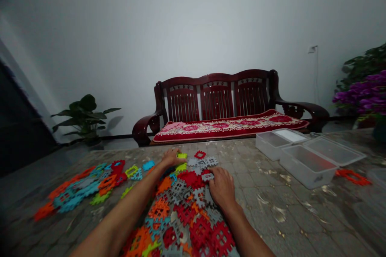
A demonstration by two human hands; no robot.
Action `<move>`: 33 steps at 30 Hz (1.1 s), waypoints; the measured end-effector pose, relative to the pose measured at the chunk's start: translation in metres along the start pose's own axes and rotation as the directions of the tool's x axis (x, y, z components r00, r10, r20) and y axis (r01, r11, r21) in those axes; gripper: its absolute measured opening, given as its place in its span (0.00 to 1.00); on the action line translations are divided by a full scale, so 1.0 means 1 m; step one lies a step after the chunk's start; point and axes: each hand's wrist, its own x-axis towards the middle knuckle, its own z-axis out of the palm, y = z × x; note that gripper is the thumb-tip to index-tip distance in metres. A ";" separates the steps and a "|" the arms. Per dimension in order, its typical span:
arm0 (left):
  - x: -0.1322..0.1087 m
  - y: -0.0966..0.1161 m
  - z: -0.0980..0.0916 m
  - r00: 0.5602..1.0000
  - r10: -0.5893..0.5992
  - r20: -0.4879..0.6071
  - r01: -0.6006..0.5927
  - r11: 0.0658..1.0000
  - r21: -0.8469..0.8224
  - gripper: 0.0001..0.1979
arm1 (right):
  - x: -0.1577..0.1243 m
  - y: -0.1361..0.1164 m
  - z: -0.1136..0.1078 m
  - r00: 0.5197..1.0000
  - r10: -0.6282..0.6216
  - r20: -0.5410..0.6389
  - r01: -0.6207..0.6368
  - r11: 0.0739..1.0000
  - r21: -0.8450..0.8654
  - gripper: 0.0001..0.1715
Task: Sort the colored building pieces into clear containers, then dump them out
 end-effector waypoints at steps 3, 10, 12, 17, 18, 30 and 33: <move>-0.007 0.003 0.000 0.999 0.038 -0.020 -0.038 0.999 -0.009 0.31 | 0.001 0.001 0.001 1.000 -0.008 -0.002 0.008 1.000 0.001 0.28; -0.033 0.019 0.004 0.979 0.202 0.027 -0.197 0.972 -0.131 0.16 | 0.001 -0.002 -0.002 1.000 -0.006 -0.005 0.006 1.000 0.023 0.28; -0.042 0.021 0.004 0.958 0.272 0.084 -0.253 0.949 -0.191 0.13 | 0.000 -0.003 -0.003 1.000 -0.003 -0.005 0.003 1.000 0.020 0.28; -0.046 0.020 -0.015 0.870 0.442 0.219 -0.366 0.877 -0.312 0.16 | -0.001 -0.005 -0.004 1.000 0.011 0.001 -0.012 1.000 0.005 0.28; -0.043 0.021 -0.021 0.854 0.464 0.235 -0.382 0.866 -0.322 0.16 | -0.001 -0.005 -0.004 1.000 0.011 0.001 -0.011 1.000 0.010 0.28; -0.031 0.082 0.014 0.933 0.346 0.096 -0.342 0.938 -0.056 0.29 | 0.000 -0.005 -0.004 1.000 0.022 -0.011 -0.022 0.998 0.063 0.26; -0.032 0.083 0.017 0.935 0.341 0.094 -0.341 0.940 -0.019 0.23 | 0.000 -0.004 -0.005 1.000 0.022 -0.004 -0.021 0.998 0.065 0.25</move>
